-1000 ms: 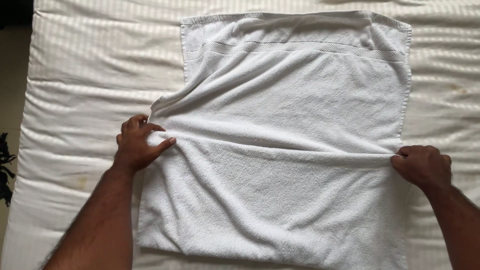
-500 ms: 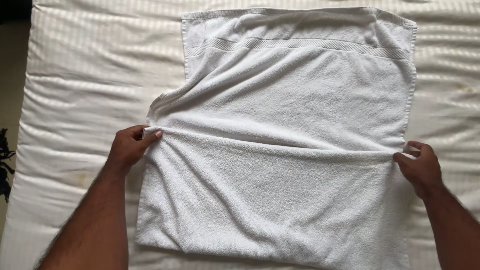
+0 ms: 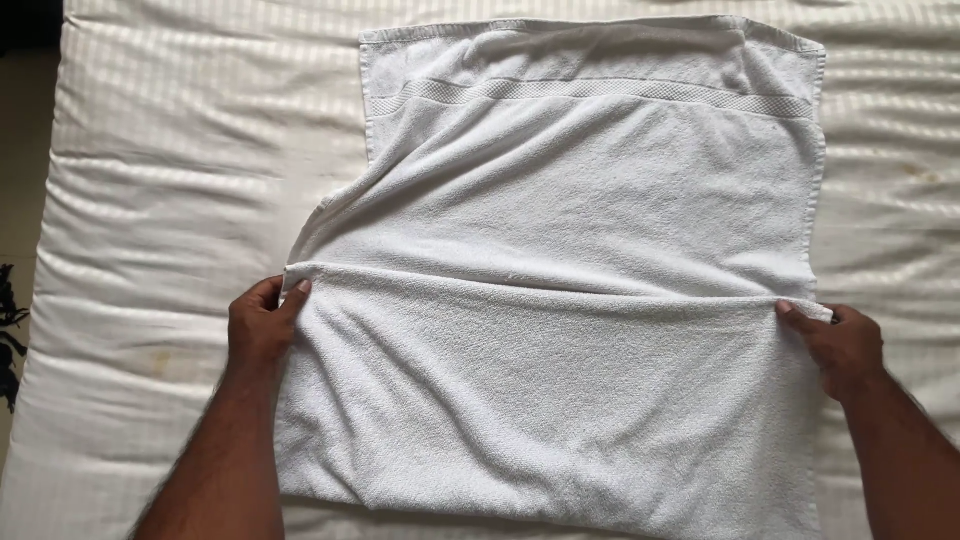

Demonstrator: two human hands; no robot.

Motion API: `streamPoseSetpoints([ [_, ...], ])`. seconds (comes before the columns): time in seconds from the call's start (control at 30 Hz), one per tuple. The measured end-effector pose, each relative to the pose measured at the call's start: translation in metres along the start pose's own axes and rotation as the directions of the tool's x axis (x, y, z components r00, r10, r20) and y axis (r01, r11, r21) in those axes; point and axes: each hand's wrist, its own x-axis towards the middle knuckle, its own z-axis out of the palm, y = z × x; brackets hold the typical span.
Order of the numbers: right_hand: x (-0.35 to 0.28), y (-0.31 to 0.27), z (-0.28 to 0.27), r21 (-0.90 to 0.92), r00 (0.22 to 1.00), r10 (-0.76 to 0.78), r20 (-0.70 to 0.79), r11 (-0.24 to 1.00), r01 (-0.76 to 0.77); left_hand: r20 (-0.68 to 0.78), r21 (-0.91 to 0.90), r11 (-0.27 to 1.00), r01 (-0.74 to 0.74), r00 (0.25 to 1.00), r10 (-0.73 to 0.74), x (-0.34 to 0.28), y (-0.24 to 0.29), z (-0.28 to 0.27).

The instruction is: The person folds a white towel on a bed, smoothing it out and folding it into a compact rectangle before placing it on a nearby nightstand. Then, the person gathers the white bed sheet from the bed and begins to fold it by hand.

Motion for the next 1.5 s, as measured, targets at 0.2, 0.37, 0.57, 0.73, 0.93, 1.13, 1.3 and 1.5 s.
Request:
streamPoseSetpoints([
  [0.2,-0.007,0.062,-0.008,-0.001,0.972,0.149,0.180,0.988,-0.152,-0.002,0.156,0.962,0.225,0.974,-0.228,-0.005,-0.018,-0.028],
  [0.37,-0.030,0.134,-0.020,-0.252,0.799,0.467,0.378,0.883,-0.397,0.316,0.279,0.841,0.464,0.783,-0.536,-0.051,-0.037,-0.053],
  [0.57,-0.076,0.164,-0.022,-0.196,0.682,0.594,0.426,0.797,-0.571,0.393,0.488,0.783,0.385,0.704,-0.591,-0.081,-0.123,-0.089],
  [0.73,-0.083,0.180,-0.029,-0.191,0.749,0.498,0.438,0.865,-0.464,0.239,0.395,0.781,0.483,0.767,-0.596,-0.128,-0.109,-0.098],
  [0.93,-0.068,0.230,-0.040,-0.295,0.698,0.512,0.500,0.859,-0.419,0.327,0.298,0.760,0.577,0.687,-0.649,-0.140,-0.142,-0.121],
  [1.13,-0.081,0.220,-0.072,-0.275,0.752,0.342,0.564,0.936,-0.220,0.295,0.342,0.828,0.445,0.786,-0.544,-0.152,-0.104,-0.137],
  [1.3,-0.081,0.231,-0.051,-0.274,0.794,0.305,0.526,0.944,-0.181,0.309,0.327,0.824,0.463,0.771,-0.556,-0.143,-0.170,-0.141],
  [1.5,-0.089,0.187,-0.055,-0.527,0.728,0.475,0.495,0.830,-0.183,0.374,0.438,0.779,0.448,0.698,-0.611,-0.134,-0.128,-0.146],
])
